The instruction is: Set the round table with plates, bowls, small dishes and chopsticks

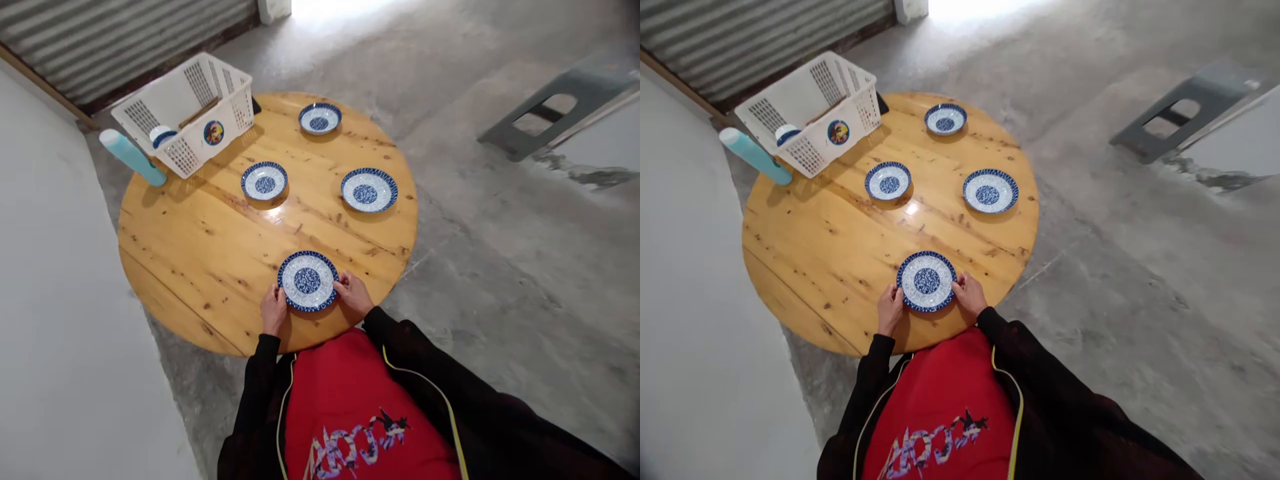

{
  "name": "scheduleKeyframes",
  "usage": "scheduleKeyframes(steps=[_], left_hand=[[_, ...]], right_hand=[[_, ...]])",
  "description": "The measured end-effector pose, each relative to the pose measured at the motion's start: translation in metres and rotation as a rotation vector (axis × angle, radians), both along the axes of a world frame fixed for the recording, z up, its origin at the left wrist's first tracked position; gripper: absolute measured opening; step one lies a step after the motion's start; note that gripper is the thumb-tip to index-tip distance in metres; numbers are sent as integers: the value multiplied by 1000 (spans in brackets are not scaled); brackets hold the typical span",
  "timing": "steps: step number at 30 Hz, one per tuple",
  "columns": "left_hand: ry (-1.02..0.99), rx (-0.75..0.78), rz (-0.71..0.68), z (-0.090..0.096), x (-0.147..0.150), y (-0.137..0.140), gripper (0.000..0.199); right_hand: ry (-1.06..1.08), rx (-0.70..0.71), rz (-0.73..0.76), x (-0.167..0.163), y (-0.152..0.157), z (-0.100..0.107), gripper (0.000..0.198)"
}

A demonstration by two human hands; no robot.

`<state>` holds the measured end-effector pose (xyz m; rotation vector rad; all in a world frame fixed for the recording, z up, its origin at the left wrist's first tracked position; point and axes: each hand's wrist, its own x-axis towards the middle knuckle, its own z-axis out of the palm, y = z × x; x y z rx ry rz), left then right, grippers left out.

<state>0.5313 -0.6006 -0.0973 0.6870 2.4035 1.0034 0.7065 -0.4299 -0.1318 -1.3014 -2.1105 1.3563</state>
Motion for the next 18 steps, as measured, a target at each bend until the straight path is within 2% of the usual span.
scheduleKeyframes(steps=[8,18], left_hand=[[-37,-32,24,-1,5,-1,32],[-7,-73,41,3,-4,-13,32]], right_hand=[[-14,-37,19,0,0,0,20],[-25,-115,99,-4,-10,2,19]])
